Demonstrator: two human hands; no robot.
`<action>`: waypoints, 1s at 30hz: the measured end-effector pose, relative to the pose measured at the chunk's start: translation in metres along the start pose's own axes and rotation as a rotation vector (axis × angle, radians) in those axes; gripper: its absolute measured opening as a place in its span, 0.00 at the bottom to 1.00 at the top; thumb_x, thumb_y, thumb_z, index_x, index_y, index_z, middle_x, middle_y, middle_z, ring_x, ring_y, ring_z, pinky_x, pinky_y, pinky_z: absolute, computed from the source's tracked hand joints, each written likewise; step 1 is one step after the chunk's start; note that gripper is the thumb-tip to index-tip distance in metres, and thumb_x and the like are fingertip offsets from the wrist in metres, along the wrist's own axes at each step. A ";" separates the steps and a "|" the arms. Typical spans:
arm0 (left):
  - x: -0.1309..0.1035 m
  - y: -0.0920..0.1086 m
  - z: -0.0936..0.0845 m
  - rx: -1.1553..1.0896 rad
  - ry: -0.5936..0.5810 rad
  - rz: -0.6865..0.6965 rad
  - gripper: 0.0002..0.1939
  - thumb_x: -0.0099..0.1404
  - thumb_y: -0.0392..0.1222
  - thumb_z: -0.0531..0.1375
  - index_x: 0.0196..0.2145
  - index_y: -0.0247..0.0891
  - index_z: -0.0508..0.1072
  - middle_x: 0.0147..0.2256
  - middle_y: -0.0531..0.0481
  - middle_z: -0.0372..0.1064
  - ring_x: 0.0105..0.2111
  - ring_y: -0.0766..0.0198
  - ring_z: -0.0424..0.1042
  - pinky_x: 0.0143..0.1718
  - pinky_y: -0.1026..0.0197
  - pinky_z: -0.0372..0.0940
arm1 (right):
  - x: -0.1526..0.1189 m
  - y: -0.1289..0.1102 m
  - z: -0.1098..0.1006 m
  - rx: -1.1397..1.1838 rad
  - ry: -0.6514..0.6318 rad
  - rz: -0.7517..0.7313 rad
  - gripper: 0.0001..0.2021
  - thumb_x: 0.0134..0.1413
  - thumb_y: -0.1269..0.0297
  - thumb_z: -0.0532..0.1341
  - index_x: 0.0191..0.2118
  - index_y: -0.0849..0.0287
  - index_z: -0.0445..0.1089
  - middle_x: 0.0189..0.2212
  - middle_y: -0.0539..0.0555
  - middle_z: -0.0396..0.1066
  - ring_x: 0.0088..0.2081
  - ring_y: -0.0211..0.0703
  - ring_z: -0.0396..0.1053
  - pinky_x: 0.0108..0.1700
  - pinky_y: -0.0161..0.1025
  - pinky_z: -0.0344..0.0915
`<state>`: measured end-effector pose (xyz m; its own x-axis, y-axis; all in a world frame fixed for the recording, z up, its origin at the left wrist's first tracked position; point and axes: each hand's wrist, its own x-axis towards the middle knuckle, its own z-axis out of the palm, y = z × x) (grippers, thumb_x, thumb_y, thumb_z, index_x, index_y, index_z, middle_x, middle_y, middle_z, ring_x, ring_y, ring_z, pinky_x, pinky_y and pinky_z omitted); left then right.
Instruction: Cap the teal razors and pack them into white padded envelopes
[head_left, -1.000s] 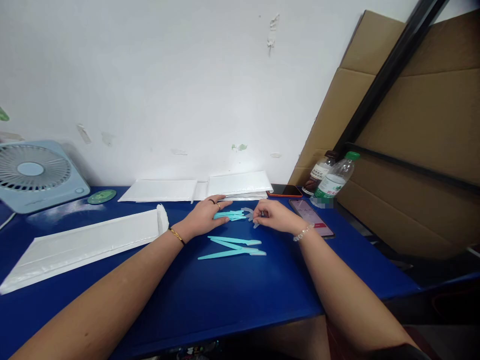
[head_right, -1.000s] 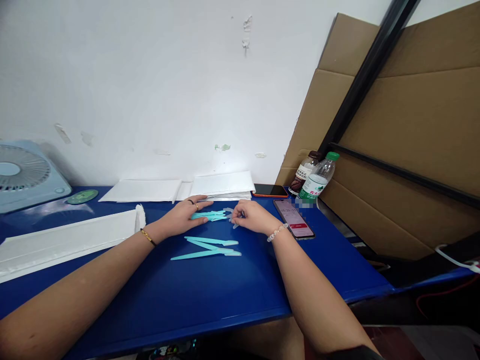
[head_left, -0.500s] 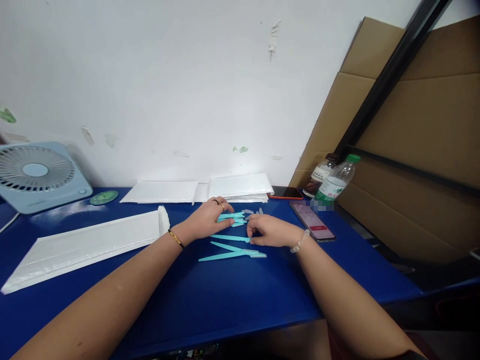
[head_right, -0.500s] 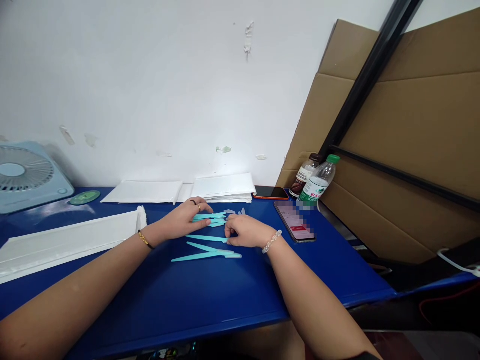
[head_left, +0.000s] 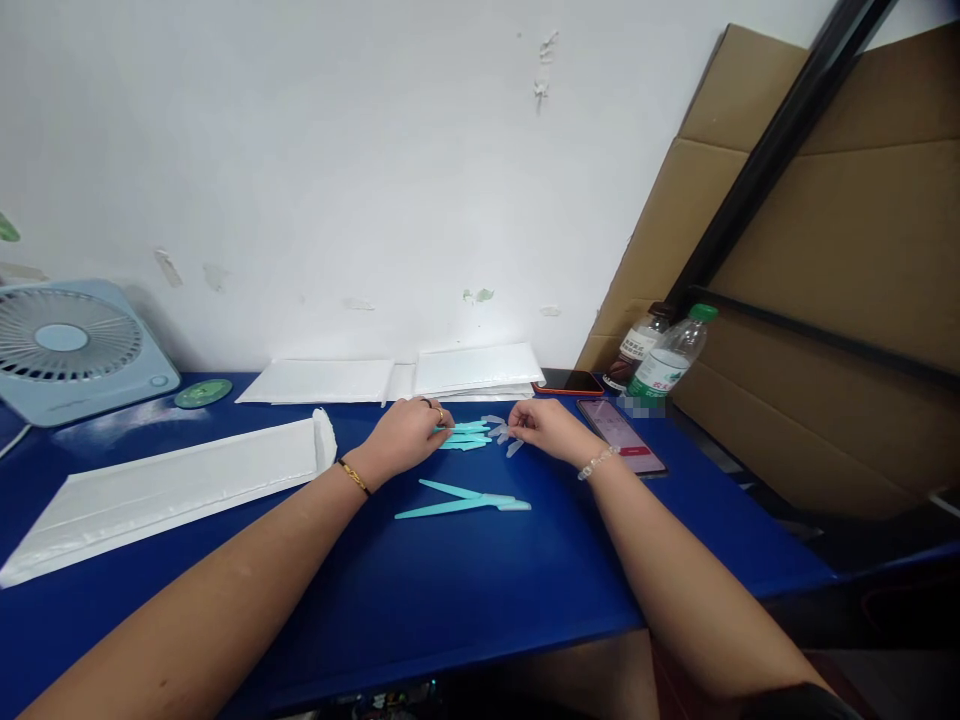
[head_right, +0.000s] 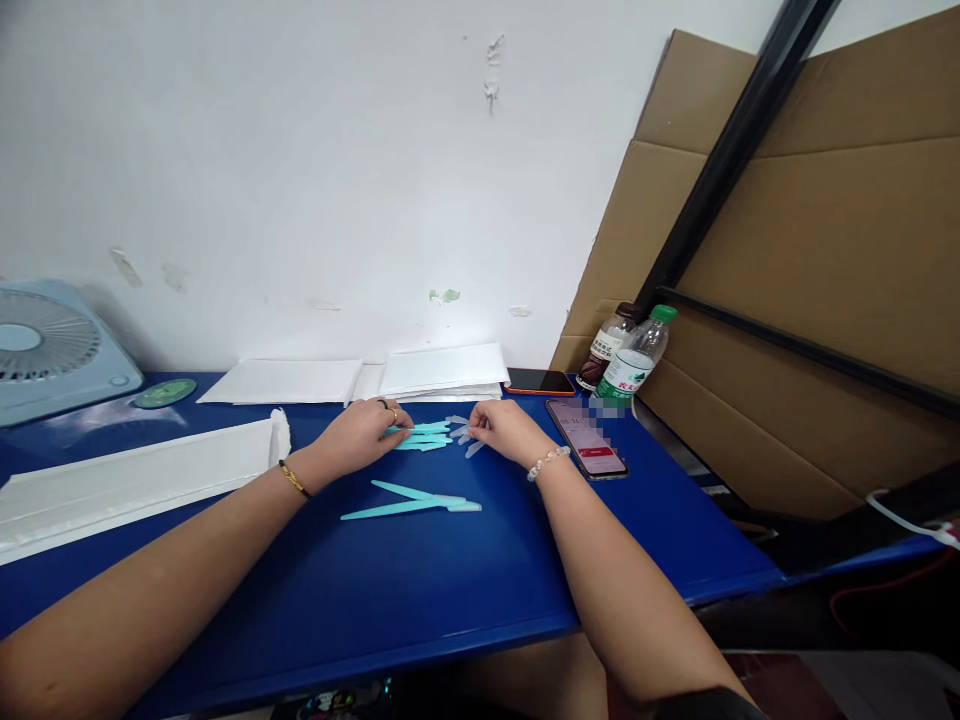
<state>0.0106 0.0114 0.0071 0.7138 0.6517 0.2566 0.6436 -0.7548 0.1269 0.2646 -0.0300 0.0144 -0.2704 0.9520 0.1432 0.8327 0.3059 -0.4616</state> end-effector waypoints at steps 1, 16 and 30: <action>-0.001 -0.003 0.003 0.000 0.007 -0.002 0.15 0.65 0.46 0.52 0.43 0.40 0.74 0.42 0.45 0.72 0.43 0.57 0.69 0.43 0.59 0.61 | 0.000 0.001 -0.002 -0.010 0.013 0.002 0.04 0.50 0.66 0.63 0.31 0.60 0.70 0.27 0.51 0.70 0.28 0.37 0.65 0.31 0.32 0.56; -0.007 0.019 -0.012 -0.317 -0.043 0.012 0.24 0.66 0.57 0.49 0.43 0.37 0.73 0.42 0.44 0.70 0.44 0.57 0.67 0.44 0.59 0.61 | -0.019 -0.045 -0.001 0.079 -0.428 -0.216 0.05 0.49 0.65 0.63 0.29 0.61 0.70 0.24 0.48 0.66 0.24 0.33 0.61 0.27 0.31 0.57; -0.001 0.010 -0.012 -0.215 -0.097 -0.128 0.10 0.61 0.44 0.54 0.29 0.39 0.73 0.28 0.51 0.73 0.27 0.64 0.68 0.26 0.64 0.55 | -0.002 -0.003 -0.002 0.131 -0.106 -0.007 0.09 0.52 0.61 0.61 0.30 0.62 0.70 0.24 0.50 0.70 0.26 0.35 0.64 0.29 0.31 0.57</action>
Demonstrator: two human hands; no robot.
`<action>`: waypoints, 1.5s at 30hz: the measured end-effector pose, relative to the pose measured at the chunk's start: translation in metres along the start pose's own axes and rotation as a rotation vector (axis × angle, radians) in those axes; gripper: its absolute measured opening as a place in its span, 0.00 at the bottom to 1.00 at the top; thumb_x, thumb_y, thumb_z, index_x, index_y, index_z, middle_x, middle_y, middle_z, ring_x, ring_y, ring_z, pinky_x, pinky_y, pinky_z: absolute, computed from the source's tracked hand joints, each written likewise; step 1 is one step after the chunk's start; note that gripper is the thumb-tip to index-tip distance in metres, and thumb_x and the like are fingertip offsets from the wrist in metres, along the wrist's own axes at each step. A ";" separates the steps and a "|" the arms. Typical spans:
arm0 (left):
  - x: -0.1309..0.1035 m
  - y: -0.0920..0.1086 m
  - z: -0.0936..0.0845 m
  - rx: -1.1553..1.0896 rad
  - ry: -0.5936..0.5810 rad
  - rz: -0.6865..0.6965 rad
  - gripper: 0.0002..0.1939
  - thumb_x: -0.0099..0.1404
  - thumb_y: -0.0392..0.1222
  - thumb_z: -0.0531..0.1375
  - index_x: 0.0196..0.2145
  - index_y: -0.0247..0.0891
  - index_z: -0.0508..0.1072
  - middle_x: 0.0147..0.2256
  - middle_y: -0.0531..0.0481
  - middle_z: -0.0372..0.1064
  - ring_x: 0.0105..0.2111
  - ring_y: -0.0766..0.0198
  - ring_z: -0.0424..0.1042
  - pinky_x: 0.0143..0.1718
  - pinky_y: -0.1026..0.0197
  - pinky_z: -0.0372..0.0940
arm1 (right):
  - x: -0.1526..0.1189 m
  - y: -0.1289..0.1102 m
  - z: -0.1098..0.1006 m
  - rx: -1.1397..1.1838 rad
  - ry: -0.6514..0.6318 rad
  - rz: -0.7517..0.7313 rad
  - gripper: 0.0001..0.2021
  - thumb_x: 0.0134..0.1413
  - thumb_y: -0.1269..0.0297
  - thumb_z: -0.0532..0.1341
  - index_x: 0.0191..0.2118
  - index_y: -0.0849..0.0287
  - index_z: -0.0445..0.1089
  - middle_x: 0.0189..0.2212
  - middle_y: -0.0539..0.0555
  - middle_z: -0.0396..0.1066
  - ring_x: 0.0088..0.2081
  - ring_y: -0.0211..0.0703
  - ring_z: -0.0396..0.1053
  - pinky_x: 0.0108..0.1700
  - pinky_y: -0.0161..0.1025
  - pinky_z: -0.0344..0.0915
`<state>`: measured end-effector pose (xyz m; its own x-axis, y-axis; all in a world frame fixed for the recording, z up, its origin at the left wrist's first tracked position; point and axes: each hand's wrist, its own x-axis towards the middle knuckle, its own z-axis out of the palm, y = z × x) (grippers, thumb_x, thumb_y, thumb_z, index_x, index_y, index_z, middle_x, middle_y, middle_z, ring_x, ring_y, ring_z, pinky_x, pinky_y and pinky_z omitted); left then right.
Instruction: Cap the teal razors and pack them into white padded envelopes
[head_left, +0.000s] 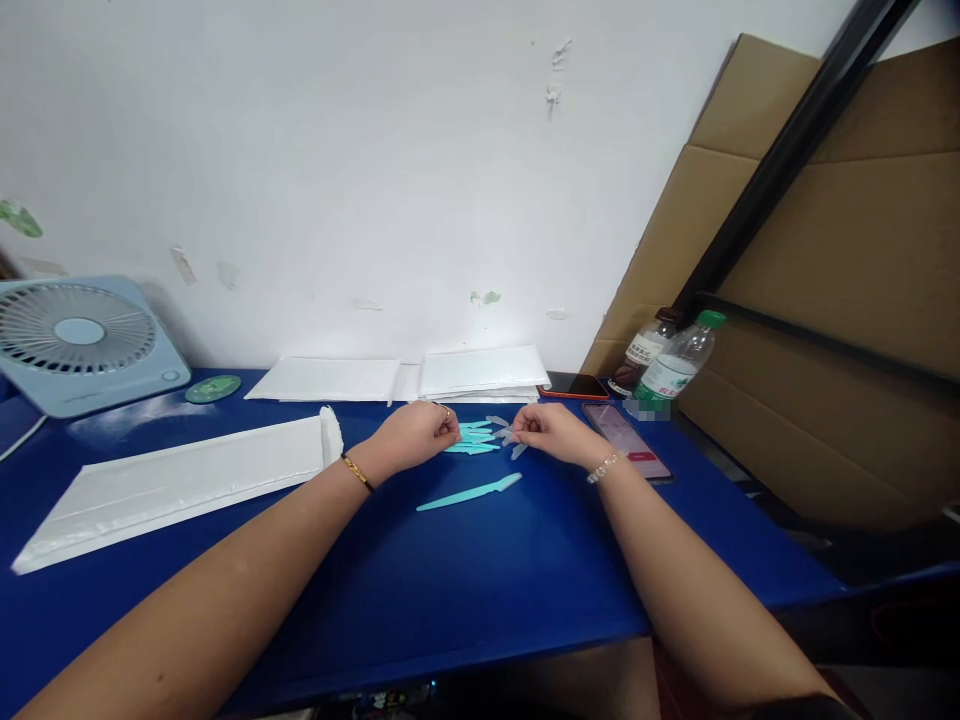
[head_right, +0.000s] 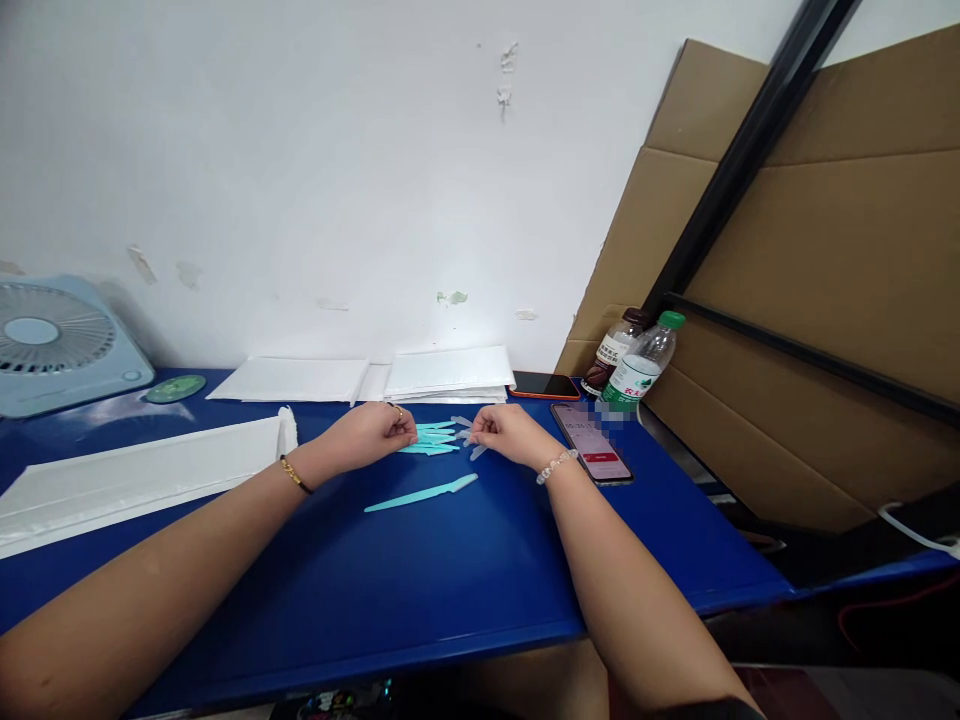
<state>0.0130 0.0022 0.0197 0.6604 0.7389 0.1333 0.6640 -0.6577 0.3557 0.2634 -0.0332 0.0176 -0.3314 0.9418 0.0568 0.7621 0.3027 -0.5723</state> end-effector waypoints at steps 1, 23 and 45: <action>0.001 -0.004 0.001 0.013 0.007 -0.006 0.10 0.60 0.44 0.54 0.29 0.40 0.74 0.29 0.51 0.73 0.28 0.63 0.68 0.26 0.64 0.56 | 0.001 0.002 -0.001 -0.032 0.015 0.010 0.08 0.51 0.61 0.62 0.30 0.61 0.71 0.24 0.51 0.70 0.26 0.35 0.64 0.29 0.31 0.56; -0.006 0.013 0.001 -0.087 -0.067 0.026 0.17 0.65 0.49 0.50 0.28 0.38 0.72 0.26 0.50 0.69 0.25 0.64 0.65 0.27 0.63 0.55 | -0.010 -0.004 -0.013 0.150 0.025 -0.066 0.10 0.54 0.59 0.60 0.32 0.62 0.69 0.25 0.51 0.69 0.27 0.36 0.66 0.31 0.34 0.61; -0.029 0.011 0.014 -0.496 0.025 -0.161 0.22 0.64 0.58 0.48 0.41 0.40 0.71 0.29 0.53 0.71 0.21 0.68 0.65 0.25 0.65 0.60 | -0.003 -0.022 0.012 0.979 0.268 0.068 0.16 0.43 0.53 0.68 0.28 0.62 0.69 0.22 0.51 0.72 0.20 0.34 0.69 0.21 0.31 0.63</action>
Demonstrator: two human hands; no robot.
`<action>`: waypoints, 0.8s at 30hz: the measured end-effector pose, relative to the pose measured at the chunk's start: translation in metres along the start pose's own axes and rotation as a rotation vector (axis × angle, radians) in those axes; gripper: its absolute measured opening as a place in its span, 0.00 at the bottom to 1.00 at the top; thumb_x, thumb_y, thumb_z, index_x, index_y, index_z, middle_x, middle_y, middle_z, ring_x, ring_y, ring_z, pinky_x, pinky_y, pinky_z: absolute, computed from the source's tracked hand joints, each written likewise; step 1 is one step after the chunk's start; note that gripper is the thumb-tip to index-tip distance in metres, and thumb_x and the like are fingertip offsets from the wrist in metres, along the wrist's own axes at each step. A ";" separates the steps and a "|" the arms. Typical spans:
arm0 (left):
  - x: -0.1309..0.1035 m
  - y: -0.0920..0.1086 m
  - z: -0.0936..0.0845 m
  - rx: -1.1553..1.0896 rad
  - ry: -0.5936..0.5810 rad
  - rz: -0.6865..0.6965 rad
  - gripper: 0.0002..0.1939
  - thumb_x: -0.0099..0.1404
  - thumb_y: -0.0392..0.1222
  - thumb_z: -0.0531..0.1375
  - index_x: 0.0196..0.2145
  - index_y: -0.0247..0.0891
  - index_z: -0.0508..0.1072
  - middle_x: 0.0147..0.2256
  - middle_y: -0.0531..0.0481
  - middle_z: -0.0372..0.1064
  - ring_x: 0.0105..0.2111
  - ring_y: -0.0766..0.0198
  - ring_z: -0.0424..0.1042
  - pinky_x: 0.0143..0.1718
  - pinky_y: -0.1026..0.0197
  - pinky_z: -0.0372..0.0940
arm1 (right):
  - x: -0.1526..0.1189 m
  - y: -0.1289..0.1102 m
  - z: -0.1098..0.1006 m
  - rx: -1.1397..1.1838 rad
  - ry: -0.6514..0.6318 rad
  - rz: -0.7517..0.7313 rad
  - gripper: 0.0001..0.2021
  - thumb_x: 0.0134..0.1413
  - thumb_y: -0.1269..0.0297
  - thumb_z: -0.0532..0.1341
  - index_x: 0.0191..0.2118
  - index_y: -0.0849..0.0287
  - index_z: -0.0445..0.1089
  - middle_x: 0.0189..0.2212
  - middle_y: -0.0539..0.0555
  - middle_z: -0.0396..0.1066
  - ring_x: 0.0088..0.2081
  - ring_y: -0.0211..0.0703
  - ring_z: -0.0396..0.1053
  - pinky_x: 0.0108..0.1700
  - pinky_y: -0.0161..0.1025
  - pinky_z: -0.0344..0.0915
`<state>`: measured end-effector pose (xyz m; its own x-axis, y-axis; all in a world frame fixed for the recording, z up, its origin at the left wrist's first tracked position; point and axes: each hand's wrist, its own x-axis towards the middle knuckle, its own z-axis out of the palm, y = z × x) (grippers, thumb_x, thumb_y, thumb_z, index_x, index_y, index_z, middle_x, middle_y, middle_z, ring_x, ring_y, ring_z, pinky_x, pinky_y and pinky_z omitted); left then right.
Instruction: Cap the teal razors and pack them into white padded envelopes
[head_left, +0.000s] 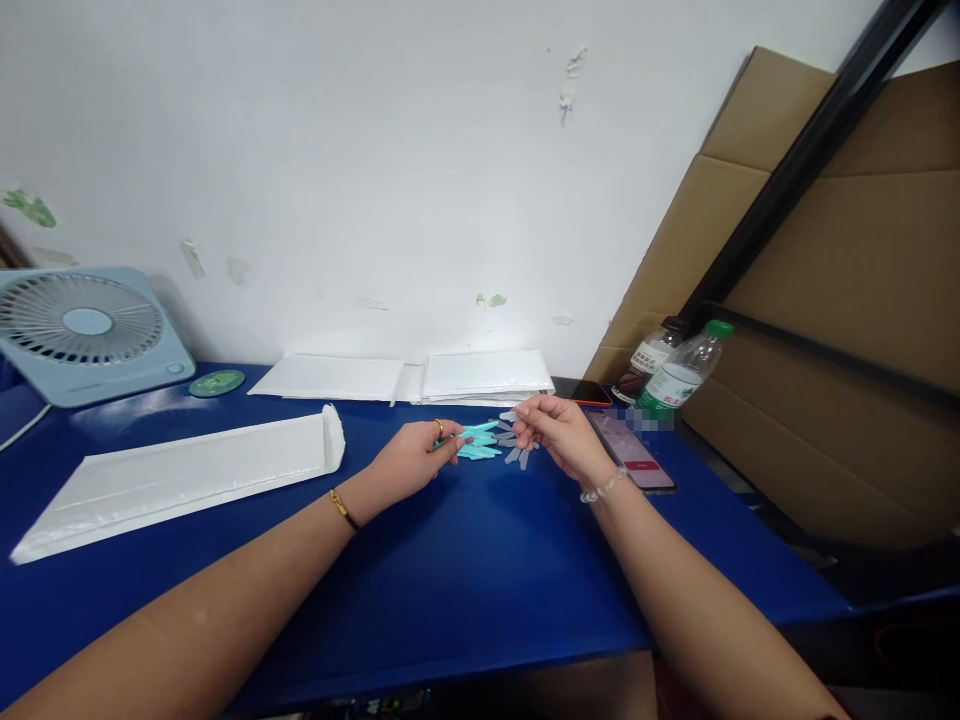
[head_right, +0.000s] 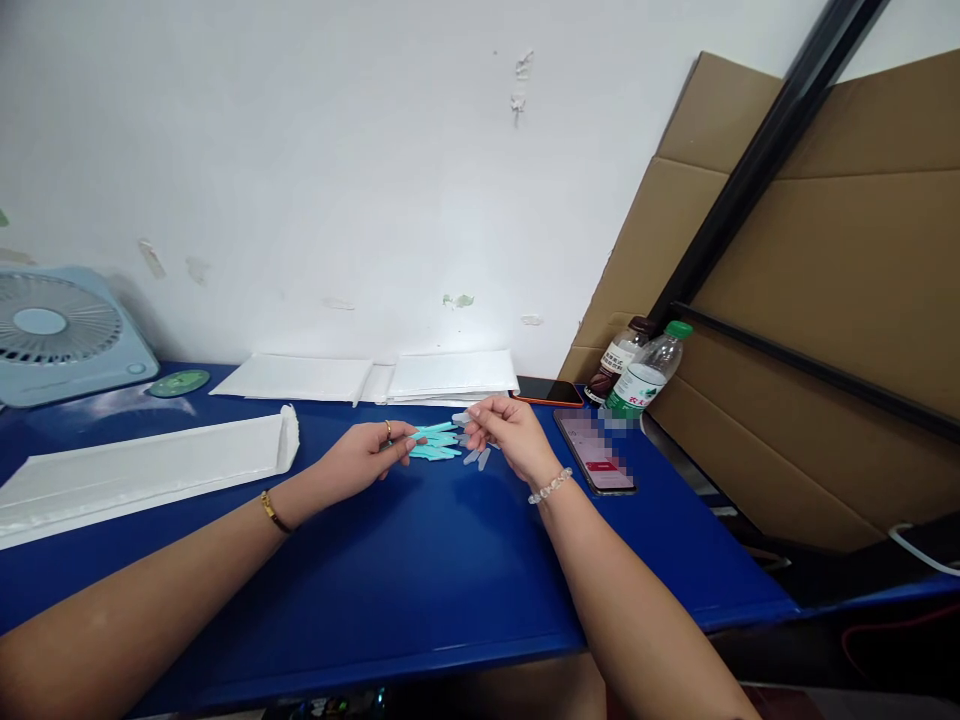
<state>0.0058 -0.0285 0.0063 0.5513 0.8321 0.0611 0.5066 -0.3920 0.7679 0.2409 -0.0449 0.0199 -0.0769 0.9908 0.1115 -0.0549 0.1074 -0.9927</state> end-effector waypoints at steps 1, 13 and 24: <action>0.000 0.000 0.000 -0.003 -0.003 0.002 0.22 0.64 0.58 0.48 0.41 0.40 0.71 0.29 0.53 0.71 0.21 0.68 0.65 0.25 0.65 0.60 | 0.000 0.001 0.000 -0.002 -0.013 -0.002 0.17 0.43 0.52 0.68 0.29 0.62 0.69 0.22 0.51 0.72 0.21 0.35 0.69 0.22 0.31 0.64; -0.001 0.002 0.005 -0.135 -0.157 0.003 0.16 0.64 0.54 0.51 0.38 0.38 0.65 0.29 0.53 0.72 0.21 0.69 0.67 0.27 0.64 0.61 | -0.003 0.005 0.009 -0.257 -0.306 0.055 0.19 0.50 0.48 0.62 0.31 0.62 0.69 0.22 0.51 0.71 0.23 0.36 0.70 0.25 0.32 0.64; -0.009 0.007 0.009 0.424 -0.014 0.223 0.13 0.63 0.49 0.56 0.40 0.40 0.71 0.38 0.47 0.69 0.39 0.57 0.67 0.38 0.58 0.61 | 0.000 -0.006 -0.035 -1.131 -0.454 -0.185 0.06 0.45 0.71 0.64 0.33 0.60 0.74 0.32 0.52 0.67 0.29 0.35 0.64 0.31 0.32 0.59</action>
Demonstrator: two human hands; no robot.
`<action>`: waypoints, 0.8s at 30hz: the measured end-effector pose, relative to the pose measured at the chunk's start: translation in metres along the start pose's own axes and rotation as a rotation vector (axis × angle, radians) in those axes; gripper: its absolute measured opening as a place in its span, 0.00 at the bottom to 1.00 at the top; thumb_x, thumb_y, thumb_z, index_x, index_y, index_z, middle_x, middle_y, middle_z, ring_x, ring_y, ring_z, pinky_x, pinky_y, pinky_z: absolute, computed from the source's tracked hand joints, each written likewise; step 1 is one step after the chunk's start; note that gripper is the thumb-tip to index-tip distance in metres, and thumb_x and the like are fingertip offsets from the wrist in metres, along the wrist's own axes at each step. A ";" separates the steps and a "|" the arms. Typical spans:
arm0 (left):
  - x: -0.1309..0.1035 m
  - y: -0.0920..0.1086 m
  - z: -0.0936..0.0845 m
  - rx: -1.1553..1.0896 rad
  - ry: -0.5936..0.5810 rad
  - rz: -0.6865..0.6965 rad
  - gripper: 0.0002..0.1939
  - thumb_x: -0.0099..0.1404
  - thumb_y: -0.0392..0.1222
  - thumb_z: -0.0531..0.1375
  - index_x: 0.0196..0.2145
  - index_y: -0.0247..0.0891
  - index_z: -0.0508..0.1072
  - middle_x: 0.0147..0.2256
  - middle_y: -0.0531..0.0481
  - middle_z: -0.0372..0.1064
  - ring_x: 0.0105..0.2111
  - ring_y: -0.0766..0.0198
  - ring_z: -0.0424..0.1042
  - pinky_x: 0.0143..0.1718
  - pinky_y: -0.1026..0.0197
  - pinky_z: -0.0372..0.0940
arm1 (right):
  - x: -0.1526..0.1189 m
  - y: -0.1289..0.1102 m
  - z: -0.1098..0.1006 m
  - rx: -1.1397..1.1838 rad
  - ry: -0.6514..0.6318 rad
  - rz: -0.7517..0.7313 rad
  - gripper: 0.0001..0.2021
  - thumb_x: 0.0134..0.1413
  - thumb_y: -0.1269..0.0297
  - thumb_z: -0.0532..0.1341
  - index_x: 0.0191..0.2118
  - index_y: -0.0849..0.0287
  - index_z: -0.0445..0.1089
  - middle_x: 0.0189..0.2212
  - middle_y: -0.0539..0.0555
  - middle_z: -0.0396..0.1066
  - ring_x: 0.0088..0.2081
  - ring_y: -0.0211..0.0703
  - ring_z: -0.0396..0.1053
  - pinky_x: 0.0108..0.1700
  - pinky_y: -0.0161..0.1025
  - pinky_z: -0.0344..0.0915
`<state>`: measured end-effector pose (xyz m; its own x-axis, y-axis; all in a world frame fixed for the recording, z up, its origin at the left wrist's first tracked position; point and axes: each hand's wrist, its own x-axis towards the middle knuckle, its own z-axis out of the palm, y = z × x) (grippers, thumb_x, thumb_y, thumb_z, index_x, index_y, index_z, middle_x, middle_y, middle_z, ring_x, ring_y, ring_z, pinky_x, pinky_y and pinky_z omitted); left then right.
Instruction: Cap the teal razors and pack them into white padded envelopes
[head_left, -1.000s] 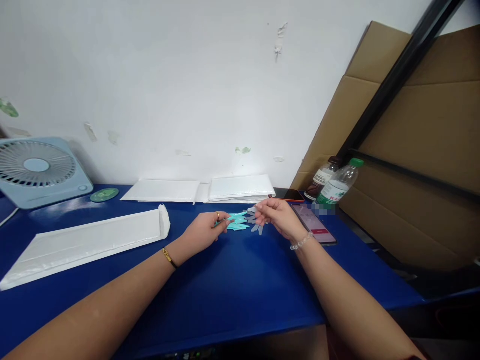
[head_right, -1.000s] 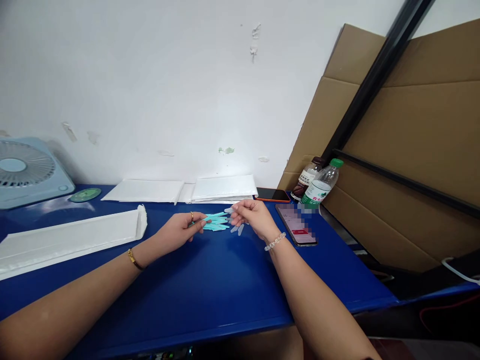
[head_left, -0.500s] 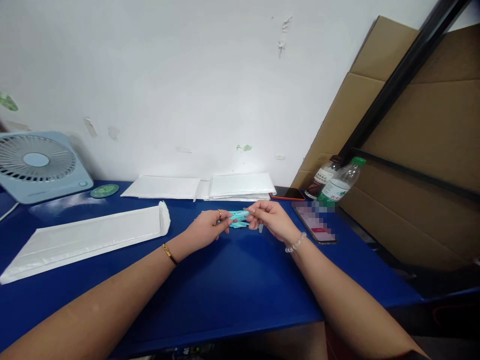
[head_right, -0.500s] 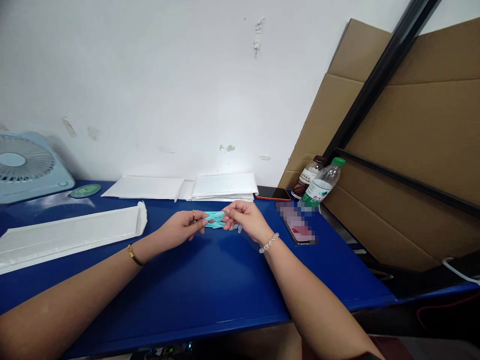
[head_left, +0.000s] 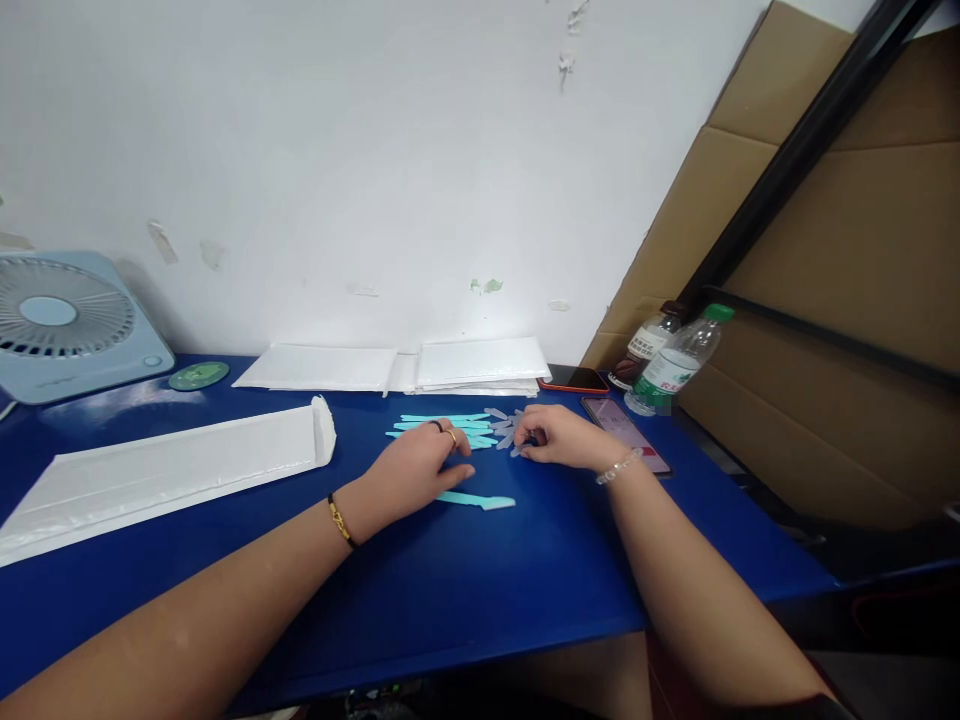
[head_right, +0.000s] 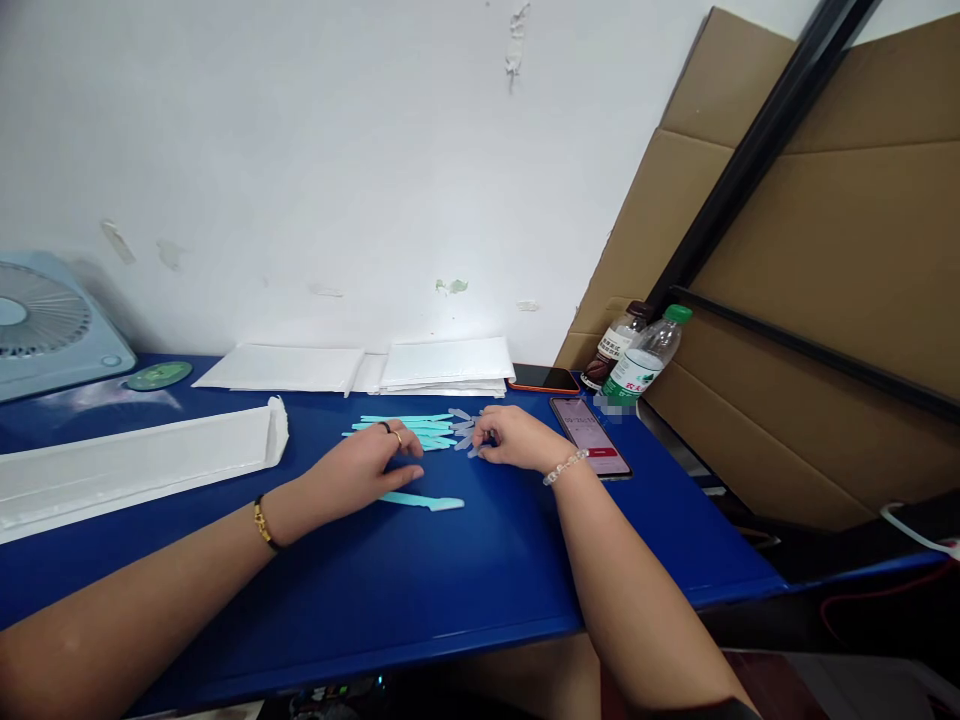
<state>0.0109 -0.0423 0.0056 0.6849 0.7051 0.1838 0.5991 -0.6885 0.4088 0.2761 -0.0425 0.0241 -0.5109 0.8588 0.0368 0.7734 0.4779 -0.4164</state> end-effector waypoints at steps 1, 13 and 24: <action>0.002 -0.004 -0.001 0.073 0.048 -0.012 0.13 0.63 0.48 0.55 0.42 0.40 0.71 0.41 0.46 0.69 0.41 0.56 0.67 0.40 0.57 0.61 | 0.001 0.000 0.002 -0.015 0.000 -0.005 0.06 0.45 0.72 0.63 0.32 0.60 0.73 0.31 0.52 0.67 0.29 0.35 0.63 0.31 0.32 0.59; 0.011 -0.030 -0.002 0.160 0.074 -0.162 0.08 0.62 0.43 0.55 0.33 0.38 0.71 0.36 0.46 0.70 0.39 0.56 0.68 0.40 0.57 0.61 | 0.007 -0.007 0.013 0.403 0.074 0.091 0.06 0.54 0.67 0.56 0.36 0.62 0.68 0.26 0.50 0.67 0.26 0.34 0.64 0.29 0.31 0.60; 0.010 -0.024 -0.003 0.073 0.077 -0.187 0.08 0.62 0.44 0.55 0.32 0.39 0.71 0.35 0.48 0.71 0.36 0.58 0.69 0.35 0.60 0.61 | 0.013 -0.011 0.027 0.395 0.071 0.049 0.08 0.55 0.65 0.56 0.39 0.60 0.70 0.27 0.52 0.70 0.27 0.36 0.69 0.31 0.33 0.64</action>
<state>0.0022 -0.0177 0.0005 0.5271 0.8305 0.1799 0.7429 -0.5532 0.3769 0.2512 -0.0414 0.0049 -0.4388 0.8962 0.0651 0.5859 0.3402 -0.7355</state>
